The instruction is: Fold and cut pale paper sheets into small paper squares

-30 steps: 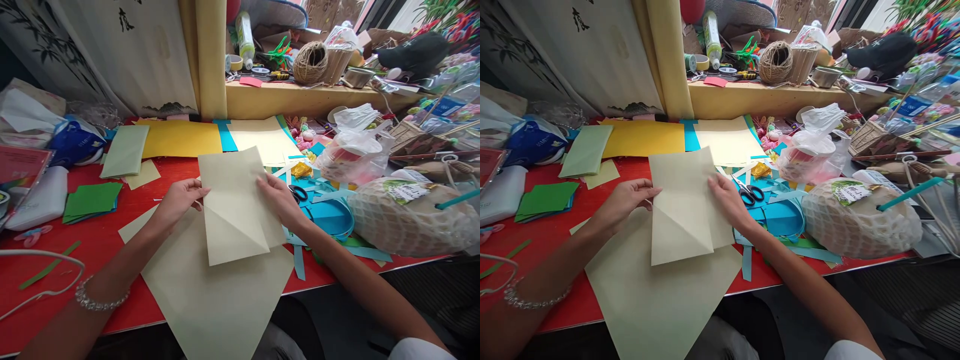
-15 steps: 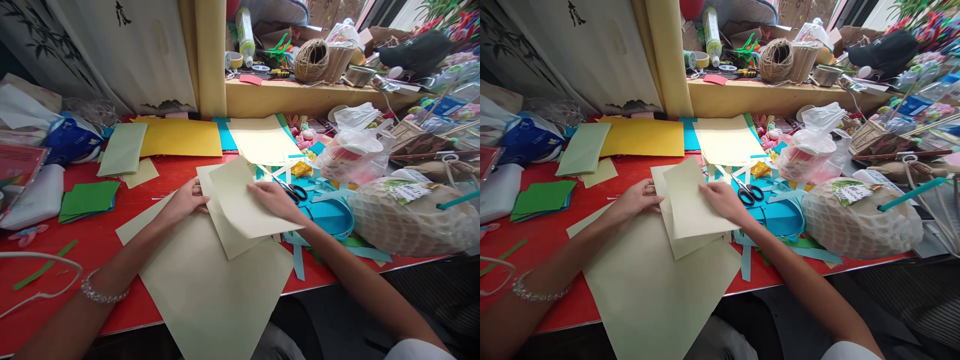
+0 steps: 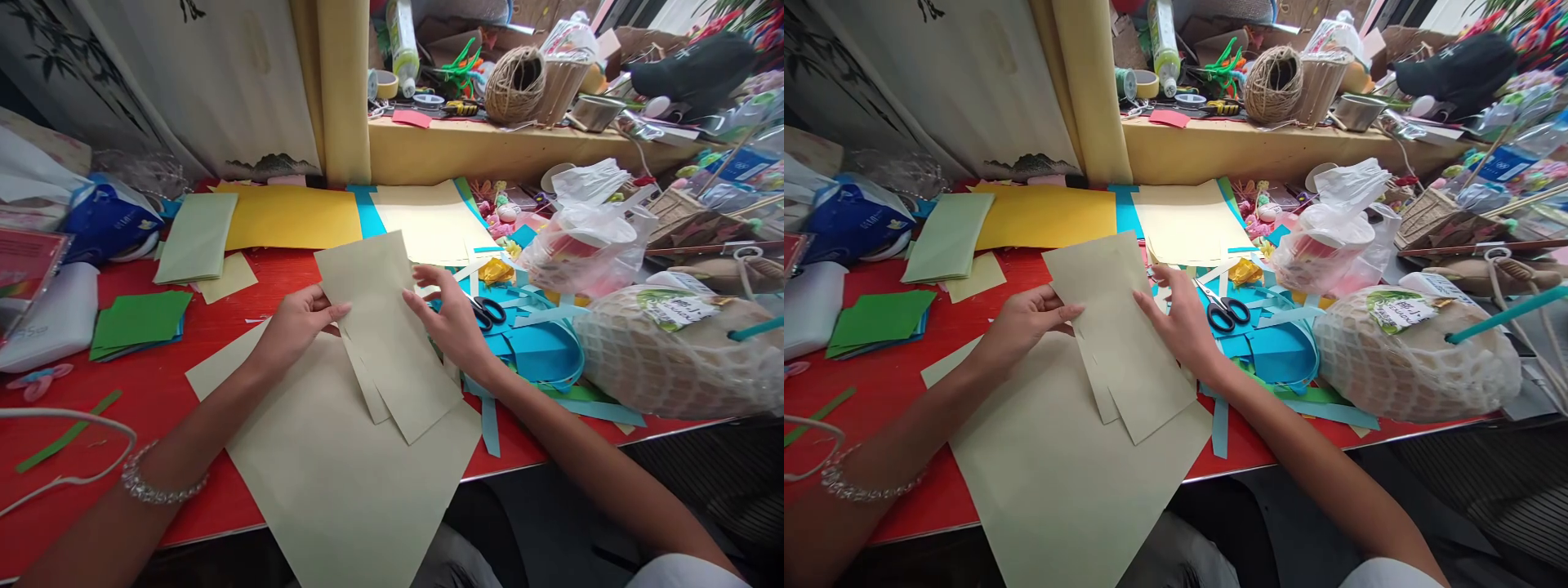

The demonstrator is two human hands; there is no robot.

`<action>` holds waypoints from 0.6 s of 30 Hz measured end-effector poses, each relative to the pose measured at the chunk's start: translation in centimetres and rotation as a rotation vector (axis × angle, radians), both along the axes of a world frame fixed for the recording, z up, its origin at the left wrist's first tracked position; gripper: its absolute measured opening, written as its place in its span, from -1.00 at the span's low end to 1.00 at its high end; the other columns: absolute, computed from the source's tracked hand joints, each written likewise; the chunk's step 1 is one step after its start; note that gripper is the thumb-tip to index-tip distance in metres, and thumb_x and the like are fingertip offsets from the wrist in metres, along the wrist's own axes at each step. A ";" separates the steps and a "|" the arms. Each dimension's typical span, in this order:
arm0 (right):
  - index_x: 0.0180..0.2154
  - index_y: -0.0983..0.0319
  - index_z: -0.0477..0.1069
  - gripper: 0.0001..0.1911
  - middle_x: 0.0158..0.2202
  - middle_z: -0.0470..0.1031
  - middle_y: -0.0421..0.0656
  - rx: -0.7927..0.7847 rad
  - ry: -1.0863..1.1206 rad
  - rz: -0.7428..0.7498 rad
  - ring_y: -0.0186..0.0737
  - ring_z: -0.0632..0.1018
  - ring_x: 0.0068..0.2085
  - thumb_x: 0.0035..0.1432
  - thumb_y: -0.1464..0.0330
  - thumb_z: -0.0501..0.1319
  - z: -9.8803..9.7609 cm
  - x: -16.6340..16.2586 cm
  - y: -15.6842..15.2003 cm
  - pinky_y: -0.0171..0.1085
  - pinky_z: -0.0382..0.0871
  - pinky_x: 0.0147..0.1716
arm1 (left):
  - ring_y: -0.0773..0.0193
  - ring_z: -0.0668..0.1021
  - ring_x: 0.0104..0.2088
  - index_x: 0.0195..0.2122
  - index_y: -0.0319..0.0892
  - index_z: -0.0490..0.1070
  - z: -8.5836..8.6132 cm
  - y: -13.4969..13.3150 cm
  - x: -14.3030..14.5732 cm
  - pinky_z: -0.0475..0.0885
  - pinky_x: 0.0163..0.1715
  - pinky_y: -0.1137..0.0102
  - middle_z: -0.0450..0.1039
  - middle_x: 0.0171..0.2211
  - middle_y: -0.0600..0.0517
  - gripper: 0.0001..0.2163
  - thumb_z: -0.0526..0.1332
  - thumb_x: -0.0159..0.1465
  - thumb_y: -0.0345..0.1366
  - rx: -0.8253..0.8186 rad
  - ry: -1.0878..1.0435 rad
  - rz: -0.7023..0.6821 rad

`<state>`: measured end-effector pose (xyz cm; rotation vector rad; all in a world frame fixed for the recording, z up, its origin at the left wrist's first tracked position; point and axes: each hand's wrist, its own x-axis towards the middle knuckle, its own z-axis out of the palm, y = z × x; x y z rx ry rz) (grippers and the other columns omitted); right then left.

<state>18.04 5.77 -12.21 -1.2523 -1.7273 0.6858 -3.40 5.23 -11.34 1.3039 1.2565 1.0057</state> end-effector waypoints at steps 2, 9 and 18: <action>0.08 0.15 0.23 -0.50 0.10 0.32 -0.05 -0.110 0.162 0.065 -0.16 0.37 0.08 0.14 0.12 0.19 0.2 0.3 0.2 -0.24 0.33 -0.03 | 0.21 0.56 -0.31 -0.26 -0.16 0.49 0.2 0.0 0.0 0.48 -0.36 0.37 0.56 -0.26 0.00 -0.76 0.33 0.08 -0.17 0.016 -0.031 0.004; -0.26 0.21 0.46 -0.76 -0.24 0.54 -0.14 -0.547 0.475 0.369 -0.23 0.56 -0.23 0.10 0.18 0.24 0.3 0.3 -0.2 -0.20 0.47 -0.20 | 0.25 0.53 -0.30 -0.29 -0.15 0.48 0.4 -0.1 0.1 0.48 -0.35 0.40 0.51 -0.30 0.02 -0.79 0.30 0.11 -0.17 0.067 -0.041 0.047; -0.31 0.21 0.47 -0.70 -0.27 0.54 -0.12 -0.600 0.484 0.333 -0.18 0.57 -0.26 0.02 0.12 0.29 -0.2 0.2 -0.3 -0.21 0.50 -0.27 | 0.31 0.47 -0.37 -0.12 -0.10 0.34 0.4 0.6 -0.4 0.47 -0.52 0.46 0.35 -0.40 0.08 -0.67 0.32 0.08 -0.26 0.327 0.021 0.213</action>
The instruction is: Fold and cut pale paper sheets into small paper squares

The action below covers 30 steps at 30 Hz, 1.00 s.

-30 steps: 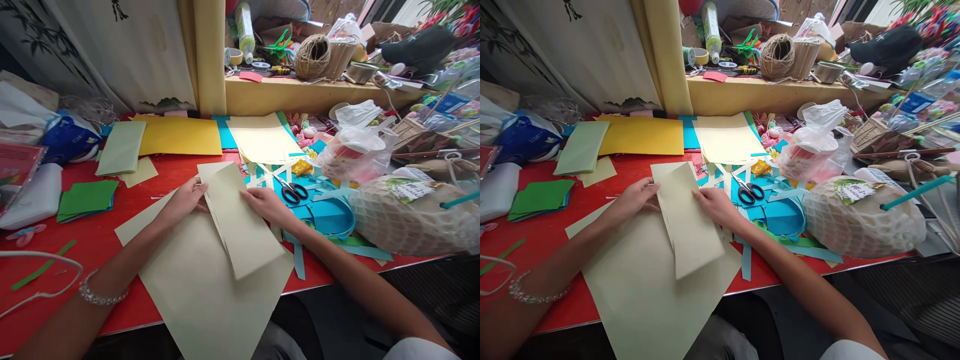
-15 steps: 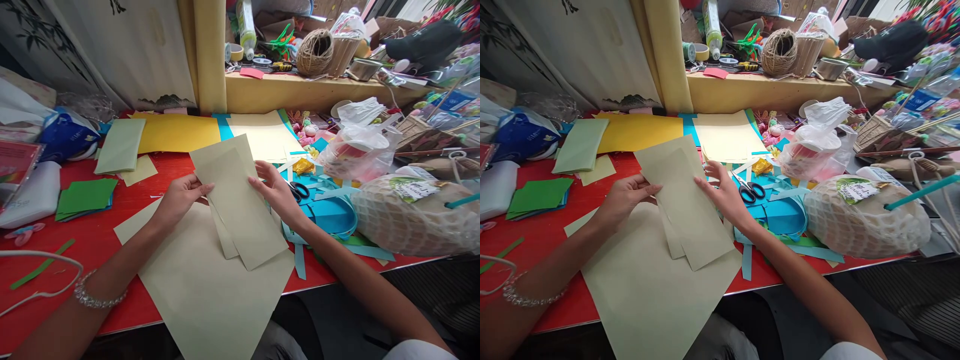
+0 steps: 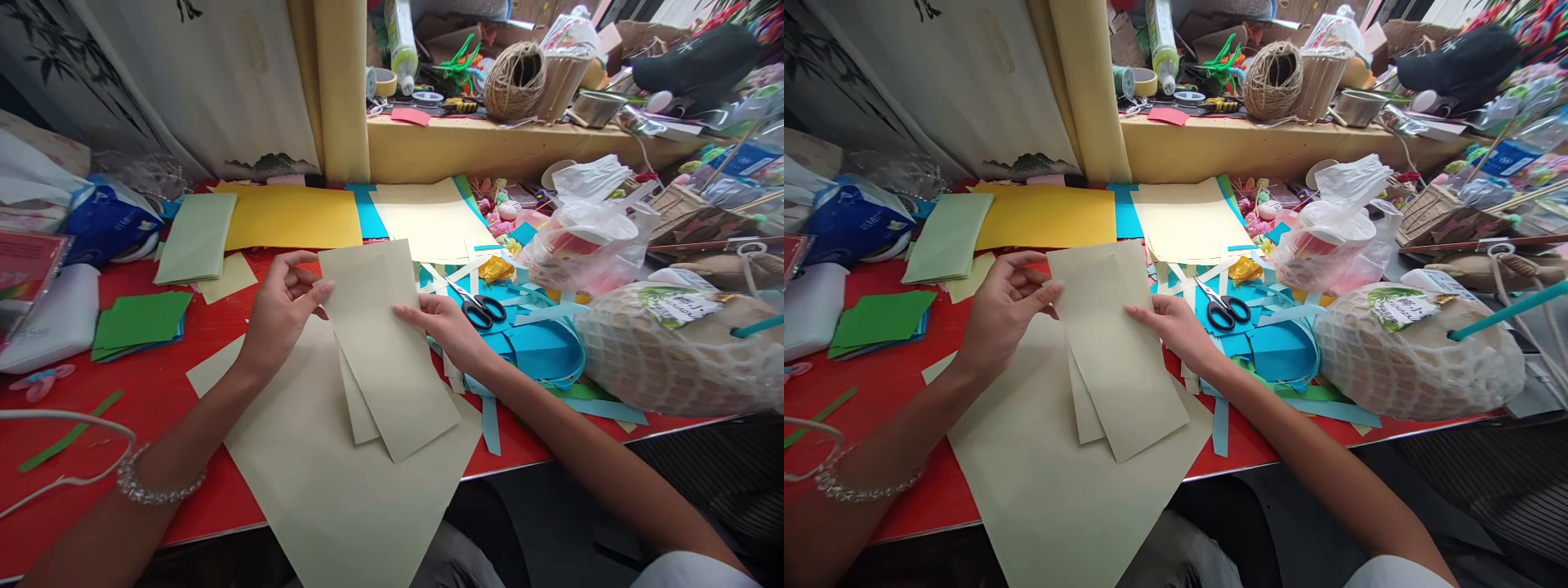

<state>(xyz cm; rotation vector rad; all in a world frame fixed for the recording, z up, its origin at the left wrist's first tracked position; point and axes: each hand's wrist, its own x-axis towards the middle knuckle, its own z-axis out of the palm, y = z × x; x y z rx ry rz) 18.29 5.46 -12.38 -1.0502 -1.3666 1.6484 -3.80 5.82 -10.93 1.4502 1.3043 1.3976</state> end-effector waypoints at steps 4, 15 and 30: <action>-0.25 0.17 0.48 -0.70 -0.26 0.53 -0.17 0.038 -0.013 -0.052 -0.25 0.54 -0.28 0.13 0.10 0.18 -0.1 -0.2 -0.2 -0.30 0.47 -0.32 | 0.38 0.47 -0.50 -0.13 -0.10 0.32 0.1 -0.1 -0.2 0.46 -0.50 0.44 0.35 -0.44 0.13 -0.72 0.27 0.14 -0.24 0.008 0.098 -0.005; -0.16 0.10 0.47 -0.76 -0.19 0.53 -0.21 0.018 0.023 -0.026 -0.27 0.55 -0.21 0.18 0.18 0.16 -0.5 -0.3 -0.1 -0.32 0.45 -0.29 | 0.44 0.41 -0.55 -0.32 -0.13 0.34 0.4 -0.1 -0.7 0.33 -0.54 0.48 0.37 -0.44 0.13 -0.85 0.25 0.17 -0.20 0.039 0.267 0.063; -0.08 0.11 0.43 -0.68 -0.12 0.54 -0.17 -0.099 0.082 -0.001 -0.21 0.59 -0.21 0.12 0.18 0.24 0.1 -0.2 -0.3 -0.31 0.50 -0.34 | 0.41 0.37 -0.56 -0.39 -0.13 0.33 0.2 0.6 -1.2 0.29 -0.55 0.44 0.35 -0.45 0.12 -0.87 0.28 0.13 -0.27 -0.038 0.203 -0.032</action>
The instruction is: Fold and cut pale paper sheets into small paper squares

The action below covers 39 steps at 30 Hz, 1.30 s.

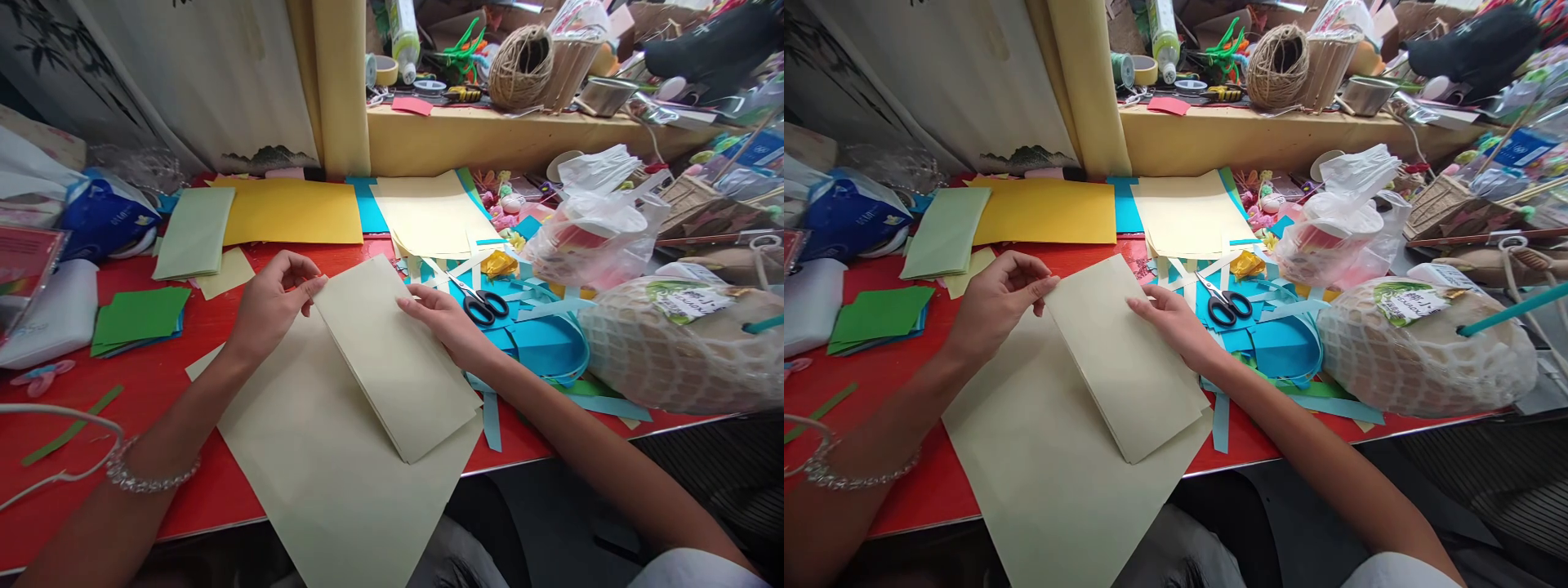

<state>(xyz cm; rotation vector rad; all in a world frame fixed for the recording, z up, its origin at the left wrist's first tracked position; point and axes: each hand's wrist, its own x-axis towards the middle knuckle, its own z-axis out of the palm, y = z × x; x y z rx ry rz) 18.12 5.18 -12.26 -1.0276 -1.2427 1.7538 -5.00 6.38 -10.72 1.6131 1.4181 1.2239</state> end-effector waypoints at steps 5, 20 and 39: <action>-0.03 0.14 0.38 -0.61 -0.07 0.53 -0.12 0.035 0.030 -0.015 -0.17 0.59 -0.20 0.07 0.27 0.28 -0.3 0.0 0.1 -0.20 0.53 -0.27 | 0.43 0.38 -0.55 -0.32 -0.15 0.37 0.3 -0.2 0.3 0.31 -0.52 0.44 0.37 -0.41 0.09 -0.82 0.28 0.13 -0.20 -0.053 -0.079 0.012; -0.02 0.14 0.38 -0.58 -0.04 0.52 -0.10 0.039 0.042 -0.032 -0.12 0.58 -0.16 0.05 0.26 0.29 -0.2 -0.2 -0.1 -0.14 0.53 -0.23 | 0.39 0.43 -0.53 -0.38 -0.21 0.44 0.4 -0.2 0.4 0.34 -0.59 0.47 0.37 -0.50 0.08 -0.84 0.35 0.03 -0.30 -0.162 -0.219 -0.020; -0.11 0.19 0.47 -0.65 -0.10 0.55 -0.09 0.038 0.033 -0.055 -0.14 0.59 -0.20 0.06 0.21 0.29 -0.5 -0.4 -0.5 -0.13 0.51 -0.20 | 0.37 0.45 -0.51 -0.07 -0.14 0.43 0.3 -0.6 0.9 0.35 -0.62 0.50 0.38 -0.50 0.09 -0.67 0.28 0.12 -0.27 -0.044 -0.119 -0.047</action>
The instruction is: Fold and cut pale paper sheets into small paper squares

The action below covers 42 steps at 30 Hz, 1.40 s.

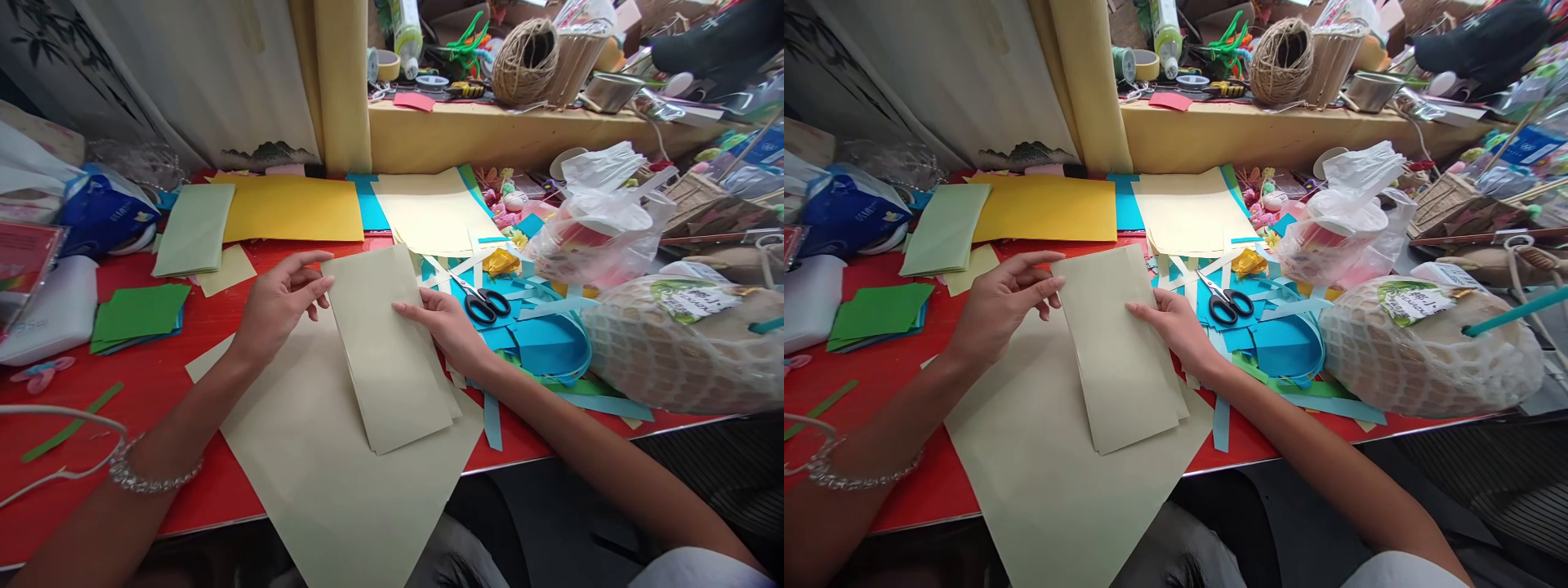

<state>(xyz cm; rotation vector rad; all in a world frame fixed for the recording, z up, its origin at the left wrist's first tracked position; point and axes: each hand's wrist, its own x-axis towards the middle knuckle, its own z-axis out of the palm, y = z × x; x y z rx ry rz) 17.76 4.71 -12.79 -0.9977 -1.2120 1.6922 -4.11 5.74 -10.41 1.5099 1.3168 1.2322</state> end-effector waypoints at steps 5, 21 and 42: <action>-0.11 0.19 0.47 -0.67 -0.10 0.55 -0.10 -0.006 0.006 0.002 -0.16 0.59 -0.21 0.07 0.22 0.29 0.1 -0.1 -0.1 -0.16 0.52 -0.21 | 0.37 0.43 -0.53 -0.14 -0.16 0.46 0.0 0.0 0.0 0.34 -0.62 0.50 0.37 -0.52 0.10 -0.74 0.28 0.12 -0.30 0.026 -0.001 0.012; -0.17 0.19 0.45 -0.68 -0.09 0.54 -0.09 -0.009 -0.001 0.014 -0.12 0.59 -0.19 0.04 0.18 0.29 0.2 -0.1 -0.3 -0.12 0.53 -0.21 | 0.38 0.43 -0.51 -0.24 -0.18 0.47 0.1 -0.2 0.1 0.36 -0.62 0.49 0.40 -0.47 0.07 -0.81 0.28 0.11 -0.32 0.046 -0.045 0.053; -0.24 0.20 0.44 -0.74 -0.14 0.55 -0.10 -0.007 0.009 -0.008 -0.13 0.59 -0.23 0.04 0.20 0.30 0.2 -0.2 -0.4 -0.13 0.53 -0.24 | 0.37 0.44 -0.52 -0.26 -0.17 0.50 0.1 -0.2 0.1 0.35 -0.61 0.47 0.41 -0.49 0.07 -0.85 0.28 0.12 -0.32 0.082 -0.060 0.057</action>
